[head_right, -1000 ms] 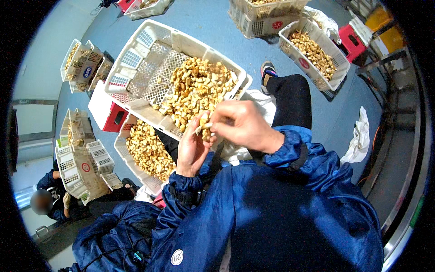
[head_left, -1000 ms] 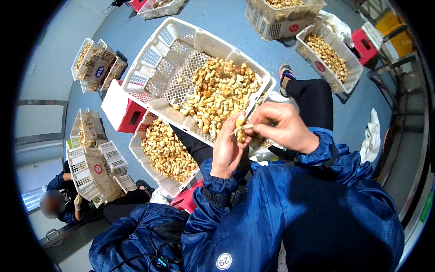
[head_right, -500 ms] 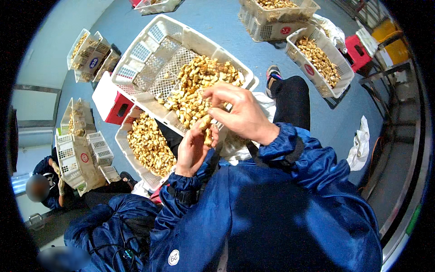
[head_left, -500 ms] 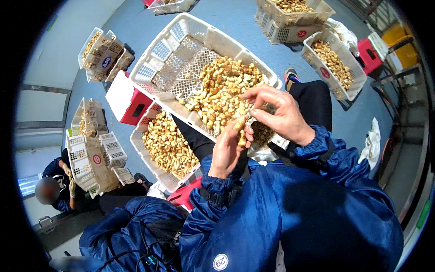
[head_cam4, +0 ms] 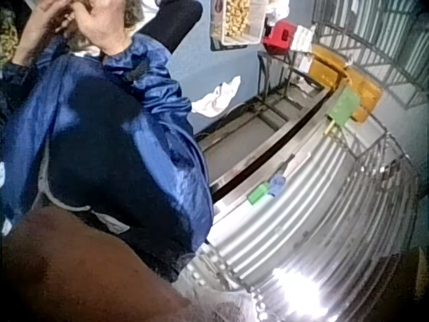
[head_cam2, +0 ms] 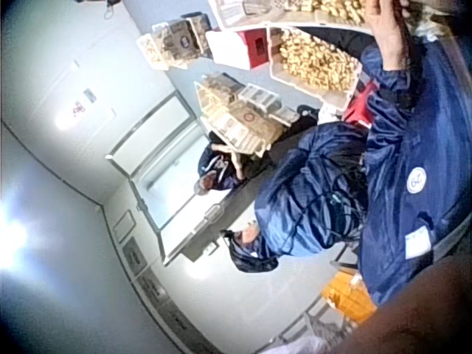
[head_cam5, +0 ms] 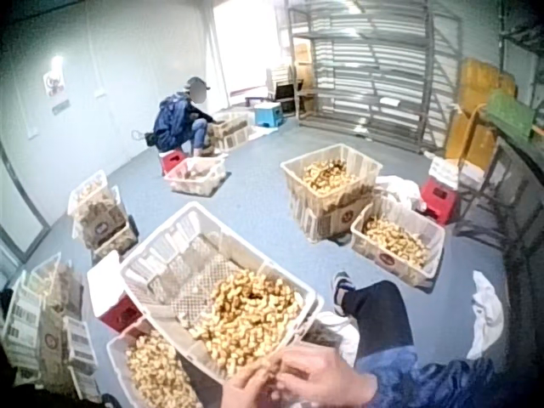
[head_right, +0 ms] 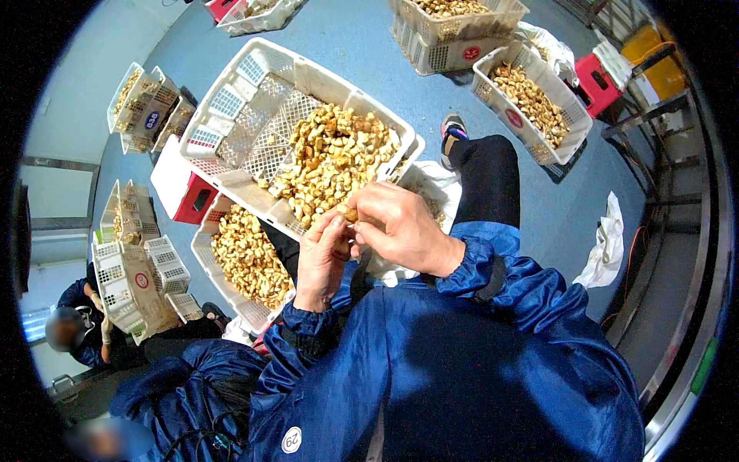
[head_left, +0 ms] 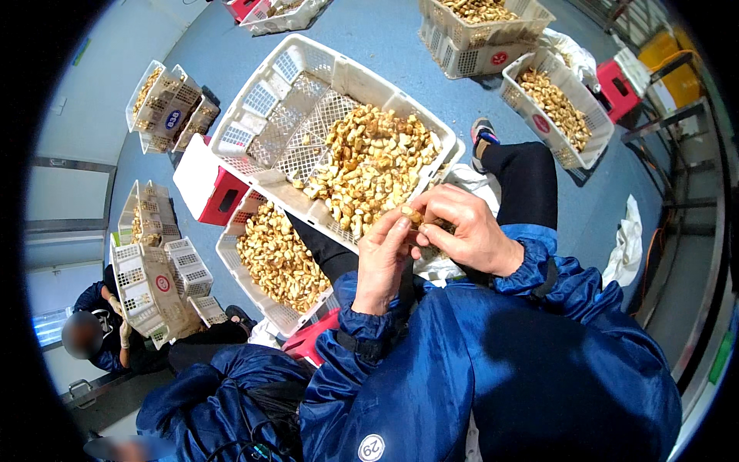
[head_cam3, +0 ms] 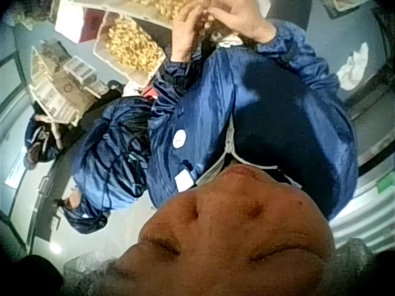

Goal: The person sorts food items by hand, picking them from one basket and placing them into separate containers.

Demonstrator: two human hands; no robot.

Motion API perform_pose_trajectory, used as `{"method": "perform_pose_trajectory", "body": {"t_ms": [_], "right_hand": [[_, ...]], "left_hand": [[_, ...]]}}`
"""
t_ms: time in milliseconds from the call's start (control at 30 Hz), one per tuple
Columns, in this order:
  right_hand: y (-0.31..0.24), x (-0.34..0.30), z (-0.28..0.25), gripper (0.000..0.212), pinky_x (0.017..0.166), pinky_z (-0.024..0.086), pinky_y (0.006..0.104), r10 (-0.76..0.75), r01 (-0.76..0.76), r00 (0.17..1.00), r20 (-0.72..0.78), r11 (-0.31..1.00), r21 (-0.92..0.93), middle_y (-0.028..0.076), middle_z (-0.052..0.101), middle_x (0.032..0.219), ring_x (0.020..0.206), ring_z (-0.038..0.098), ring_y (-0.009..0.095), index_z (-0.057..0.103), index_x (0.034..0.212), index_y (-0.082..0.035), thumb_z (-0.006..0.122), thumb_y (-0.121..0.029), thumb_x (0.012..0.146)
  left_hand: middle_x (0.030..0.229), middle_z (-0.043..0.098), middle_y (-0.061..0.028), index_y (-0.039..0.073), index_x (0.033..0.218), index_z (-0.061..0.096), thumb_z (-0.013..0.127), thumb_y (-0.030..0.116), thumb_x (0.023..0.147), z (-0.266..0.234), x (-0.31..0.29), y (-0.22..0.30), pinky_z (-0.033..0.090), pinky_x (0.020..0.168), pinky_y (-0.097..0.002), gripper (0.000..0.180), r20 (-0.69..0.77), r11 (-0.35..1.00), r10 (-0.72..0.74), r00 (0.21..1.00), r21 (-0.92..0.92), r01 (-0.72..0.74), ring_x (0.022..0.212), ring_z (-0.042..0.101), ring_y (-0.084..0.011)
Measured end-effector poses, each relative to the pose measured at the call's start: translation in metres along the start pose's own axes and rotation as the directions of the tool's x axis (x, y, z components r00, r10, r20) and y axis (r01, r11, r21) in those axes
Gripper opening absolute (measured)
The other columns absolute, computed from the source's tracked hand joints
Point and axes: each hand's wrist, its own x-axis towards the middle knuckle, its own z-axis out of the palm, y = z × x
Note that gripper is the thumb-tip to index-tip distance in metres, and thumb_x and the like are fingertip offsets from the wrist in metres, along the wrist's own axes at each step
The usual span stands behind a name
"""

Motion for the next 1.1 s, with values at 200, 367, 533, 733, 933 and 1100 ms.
{"method": "perform_pose_trajectory", "body": {"t_ms": [200,367,533,733,933,1100], "right_hand": [[0.007,0.001,-0.01,0.01,0.077,0.049,0.0336,0.019,-0.029,0.998,0.063,0.985,0.169,0.013,0.061,0.099,0.09,0.062,0.025,0.056,0.074,0.0,0.064,-0.005,0.076],[0.004,-0.001,-0.013,0.012,0.084,0.046,0.0331,0.03,-0.035,0.999,0.024,0.975,0.218,0.014,0.06,0.105,0.095,0.06,0.023,0.056,0.073,-0.001,0.066,-0.008,0.076],[-0.004,0.002,-0.025,0.011,0.056,0.045,0.0284,0.439,-0.442,0.893,0.102,0.808,0.39,0.004,0.058,0.068,0.063,0.055,0.009,0.059,0.084,-0.001,0.064,-0.011,0.083],[-0.004,0.002,-0.019,0.016,0.049,0.04,0.0321,0.186,-0.181,0.982,-0.021,0.973,0.144,0.01,0.053,0.061,0.054,0.049,0.012,0.057,0.085,0.0,0.064,-0.014,0.083],[0.012,0.0,-0.021,0.013,0.06,0.043,0.0309,-0.01,0.014,0.994,-0.105,0.999,0.033,0.01,0.054,0.076,0.066,0.053,0.017,0.056,0.078,0.002,0.063,-0.01,0.08],[-0.002,-0.002,-0.016,0.013,0.064,0.047,0.0259,0.078,-0.076,0.997,0.004,0.972,0.222,0.006,0.059,0.086,0.073,0.057,0.011,0.061,0.089,0.003,0.064,-0.005,0.08]], "left_hand": [[0.09,0.064,-0.0076,-0.002,0.118,0.057,0.055,0.015,0.095,-0.007,0.005,-0.007,0.047,0.059,-0.0215,0.028,0.078,0.988,-0.03,0.997,-0.152,0.042,0.073,0.061,-0.0125],[0.091,0.064,-0.0085,-0.001,0.111,0.056,0.05,0.017,0.097,-0.005,0.008,-0.009,0.045,0.058,-0.0231,0.024,0.13,0.992,-0.025,0.991,-0.12,0.041,0.072,0.06,-0.0129],[0.093,0.064,-0.0115,0.001,0.103,0.055,0.048,0.024,0.097,-0.025,0.008,-0.002,0.039,0.052,-0.0227,0.025,-0.011,0.993,0.046,0.999,-0.108,-0.046,0.062,0.052,-0.0126],[0.091,0.064,-0.0097,-0.003,0.116,0.058,0.052,0.006,0.096,-0.008,0.009,-0.005,0.042,0.055,-0.0204,0.023,0.083,0.998,0.005,0.996,-0.055,0.0,0.068,0.057,-0.0122],[0.095,0.065,-0.0115,-0.004,0.116,0.058,0.057,0.005,0.093,-0.002,0.0,0.003,0.044,0.057,-0.0208,0.025,0.073,0.999,0.001,0.997,0.049,-0.004,0.069,0.057,-0.012],[0.091,0.066,-0.0069,-0.002,0.113,0.06,0.06,0.009,0.092,-0.005,-0.004,0.002,0.041,0.056,-0.0189,0.023,0.052,0.997,0.071,0.996,0.016,-0.072,0.067,0.055,-0.0079]]}}
